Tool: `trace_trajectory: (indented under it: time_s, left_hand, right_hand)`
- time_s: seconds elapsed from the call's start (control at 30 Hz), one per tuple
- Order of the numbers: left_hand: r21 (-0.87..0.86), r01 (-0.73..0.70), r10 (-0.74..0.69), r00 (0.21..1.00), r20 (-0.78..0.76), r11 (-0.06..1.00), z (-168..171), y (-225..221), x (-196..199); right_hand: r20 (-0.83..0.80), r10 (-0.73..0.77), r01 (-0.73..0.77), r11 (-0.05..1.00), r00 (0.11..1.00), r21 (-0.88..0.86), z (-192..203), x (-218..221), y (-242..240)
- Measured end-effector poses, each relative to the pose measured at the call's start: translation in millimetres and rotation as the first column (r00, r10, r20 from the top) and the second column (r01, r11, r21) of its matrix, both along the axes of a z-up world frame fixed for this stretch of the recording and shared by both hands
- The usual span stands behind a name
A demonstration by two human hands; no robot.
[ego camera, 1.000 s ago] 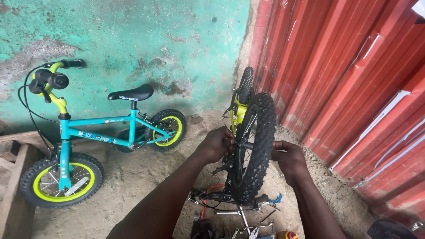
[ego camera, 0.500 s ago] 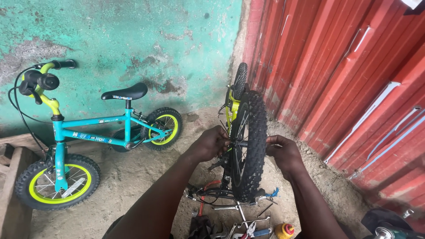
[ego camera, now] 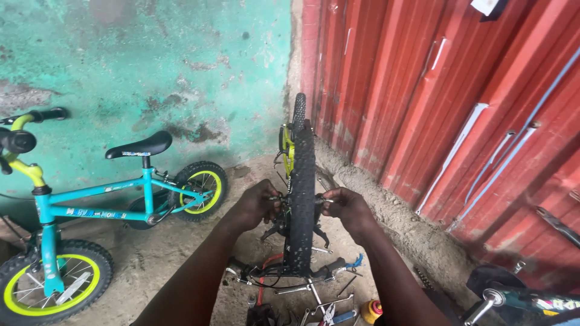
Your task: Fixing a bicycle wheel by loosening the axle nuts with a wrench and removing the wheel from the frame for inspection.
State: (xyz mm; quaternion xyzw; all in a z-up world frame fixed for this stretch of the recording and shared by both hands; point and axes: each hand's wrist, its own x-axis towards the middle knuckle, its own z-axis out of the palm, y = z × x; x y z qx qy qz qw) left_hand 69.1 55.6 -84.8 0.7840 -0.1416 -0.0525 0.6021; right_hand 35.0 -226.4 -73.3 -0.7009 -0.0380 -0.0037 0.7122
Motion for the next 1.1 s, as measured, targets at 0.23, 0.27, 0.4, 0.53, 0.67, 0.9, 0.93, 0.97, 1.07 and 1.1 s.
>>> trace_trajectory:
  time_s: [0.23,0.27,0.4,0.53,0.67,0.9,0.93,0.97,1.07,1.1]
  left_hand:
    - [-0.049,0.067,-0.069,0.997,-0.025,0.997,-8.3,5.9,7.9]
    - [-0.041,0.066,-0.067,0.997,-0.031,0.997,-7.3,7.3,8.9]
    - [-0.065,0.077,-0.082,0.994,-0.070,0.995,2.4,5.8,1.9]
    - [-0.051,0.059,-0.063,0.996,-0.066,0.997,1.7,4.7,-1.2]
    - [-0.094,0.053,-0.058,0.997,-0.058,0.994,-2.6,3.0,-2.7]
    - [-0.165,0.090,-0.100,0.994,-0.051,0.982,-7.5,4.3,3.4]
    - [-0.168,0.091,-0.100,0.994,-0.050,0.982,-4.6,5.4,4.8]
    - [-0.168,0.106,-0.116,0.992,-0.052,0.980,-3.8,5.4,4.1]
    - [-0.173,0.132,-0.143,0.988,-0.053,0.976,0.6,5.5,2.6]
    - [-0.172,0.141,-0.152,0.987,-0.051,0.975,2.1,6.2,1.0]
  right_hand:
    - [0.004,0.034,-0.034,0.996,0.999,-0.083,-3.2,7.5,-3.6]
    - [0.006,0.029,-0.028,0.996,1.000,-0.084,-5.4,10.2,-3.4]
    - [-0.023,0.020,-0.022,0.997,1.000,-0.069,-10.9,15.3,-2.7]
    - [0.018,0.099,-0.098,0.993,0.995,-0.063,2.8,2.4,5.2]
    - [0.035,0.067,-0.063,0.992,0.997,-0.109,1.0,1.6,3.9]
    - [0.018,0.080,-0.077,0.986,0.997,-0.149,7.7,3.2,3.5]
    - [0.019,0.080,-0.076,0.985,0.997,-0.152,11.7,2.6,4.7]
    - [0.009,0.073,-0.071,0.985,0.997,-0.158,14.1,-0.5,4.9]
    - [-0.011,0.057,-0.058,0.982,0.998,-0.178,21.0,-4.7,5.8]
    - [-0.020,0.049,-0.051,0.981,0.999,-0.188,22.8,-5.7,6.7]
